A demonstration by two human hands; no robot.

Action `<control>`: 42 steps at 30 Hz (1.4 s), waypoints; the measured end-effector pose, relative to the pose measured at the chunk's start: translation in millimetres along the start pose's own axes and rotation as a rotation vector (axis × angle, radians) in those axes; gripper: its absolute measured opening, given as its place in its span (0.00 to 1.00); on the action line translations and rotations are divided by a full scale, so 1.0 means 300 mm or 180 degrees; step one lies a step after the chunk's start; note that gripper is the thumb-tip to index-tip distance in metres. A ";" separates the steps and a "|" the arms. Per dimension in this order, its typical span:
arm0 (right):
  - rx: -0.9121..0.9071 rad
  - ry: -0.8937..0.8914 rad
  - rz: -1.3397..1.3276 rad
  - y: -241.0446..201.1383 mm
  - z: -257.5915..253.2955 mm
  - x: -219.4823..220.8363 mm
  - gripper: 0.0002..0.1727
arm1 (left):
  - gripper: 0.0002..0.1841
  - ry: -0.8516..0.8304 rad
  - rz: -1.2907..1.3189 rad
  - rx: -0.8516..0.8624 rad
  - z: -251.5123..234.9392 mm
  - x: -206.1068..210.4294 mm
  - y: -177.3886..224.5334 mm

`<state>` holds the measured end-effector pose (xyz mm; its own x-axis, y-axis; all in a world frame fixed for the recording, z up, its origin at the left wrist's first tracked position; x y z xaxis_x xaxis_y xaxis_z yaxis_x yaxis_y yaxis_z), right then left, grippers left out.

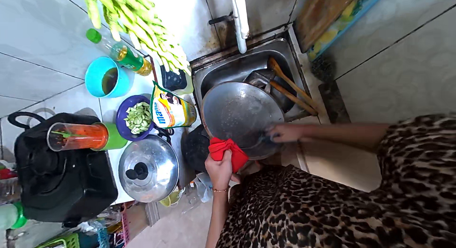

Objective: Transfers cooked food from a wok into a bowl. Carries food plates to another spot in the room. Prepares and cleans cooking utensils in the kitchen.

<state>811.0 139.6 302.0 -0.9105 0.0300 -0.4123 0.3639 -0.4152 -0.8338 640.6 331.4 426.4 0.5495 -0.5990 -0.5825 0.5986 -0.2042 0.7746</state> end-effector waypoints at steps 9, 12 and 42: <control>-0.0003 -0.0148 -0.0439 -0.210 -0.088 0.137 0.25 | 0.10 0.0118 -0.0038 0.0208 -0.014 0.003 0.025; -0.0493 0.0255 -0.1149 -0.394 -0.273 0.135 0.29 | 0.12 -0.0207 -0.0341 0.0174 -0.017 0.004 0.035; 0.0204 0.1506 0.0400 0.110 -0.408 -0.254 0.32 | 0.14 -0.0073 -0.0491 0.0261 0.019 -0.001 -0.011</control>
<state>916.5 235.0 261.0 -0.6660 0.3796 -0.6421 0.4389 -0.4966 -0.7488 635.2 327.8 425.5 0.4408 -0.5729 -0.6910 0.6248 -0.3569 0.6945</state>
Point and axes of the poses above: each hand's wrist, its own z-axis away from the middle knuckle, its own x-axis out of the palm, y = z × x, the point moved 8 cm from there along -z, towards the middle knuckle, and after that the axes turned 4 degrees about -z, right-handed, at the moved point
